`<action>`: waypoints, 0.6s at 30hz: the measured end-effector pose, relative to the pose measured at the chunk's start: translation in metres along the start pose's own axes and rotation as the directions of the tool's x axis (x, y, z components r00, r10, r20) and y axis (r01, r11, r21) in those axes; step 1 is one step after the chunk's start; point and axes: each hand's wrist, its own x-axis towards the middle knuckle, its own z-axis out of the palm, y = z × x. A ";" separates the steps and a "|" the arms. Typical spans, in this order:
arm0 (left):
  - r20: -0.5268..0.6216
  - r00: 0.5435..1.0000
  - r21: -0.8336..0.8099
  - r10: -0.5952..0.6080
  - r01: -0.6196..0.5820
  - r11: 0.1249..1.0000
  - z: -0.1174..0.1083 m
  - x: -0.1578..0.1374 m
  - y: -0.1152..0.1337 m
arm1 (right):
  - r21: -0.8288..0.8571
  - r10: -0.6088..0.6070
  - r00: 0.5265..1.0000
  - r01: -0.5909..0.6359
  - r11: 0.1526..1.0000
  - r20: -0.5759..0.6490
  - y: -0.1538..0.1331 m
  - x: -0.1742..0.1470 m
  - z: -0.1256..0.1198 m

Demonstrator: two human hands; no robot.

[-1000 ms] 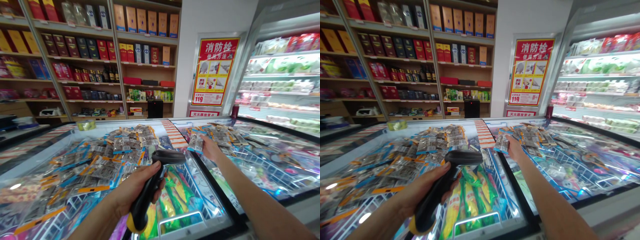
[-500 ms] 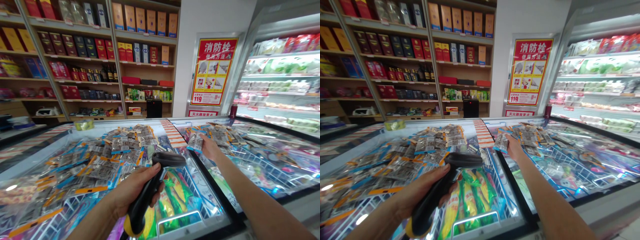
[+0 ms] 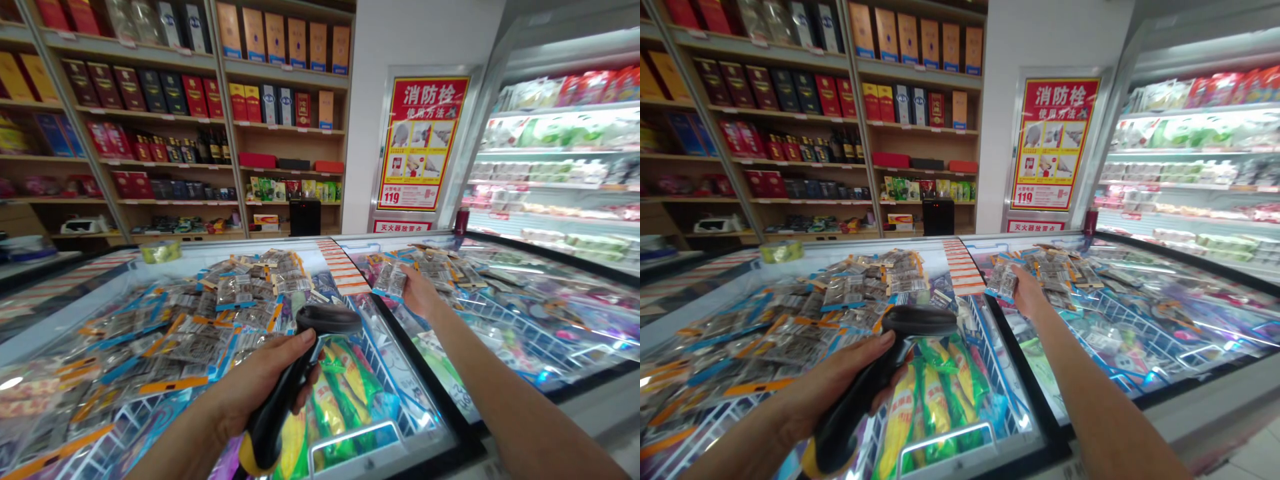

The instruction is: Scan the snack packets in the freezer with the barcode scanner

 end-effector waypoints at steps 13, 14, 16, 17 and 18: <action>-0.026 1.000 0.050 0.007 -0.005 0.999 -0.003 0.002 -0.002 | -0.004 0.015 1.000 -0.015 1.000 -0.010 0.002 0.001 -0.002; -0.022 1.000 0.054 0.012 -0.010 0.999 -0.002 0.002 -0.002 | 0.000 0.012 1.000 -0.012 1.000 -0.011 0.002 0.002 -0.002; -0.021 0.999 0.055 0.025 -0.024 0.998 -0.003 0.001 -0.002 | 0.008 0.007 1.000 -0.007 1.000 0.000 0.003 0.002 -0.002; -0.022 0.999 0.058 0.029 -0.028 0.998 -0.003 0.001 -0.002 | 0.010 0.008 1.000 -0.008 1.000 0.012 0.004 0.003 -0.003; -0.022 0.999 0.063 0.030 -0.029 0.998 -0.003 0.001 -0.002 | 0.012 0.007 1.000 -0.008 1.000 0.025 0.004 0.004 -0.003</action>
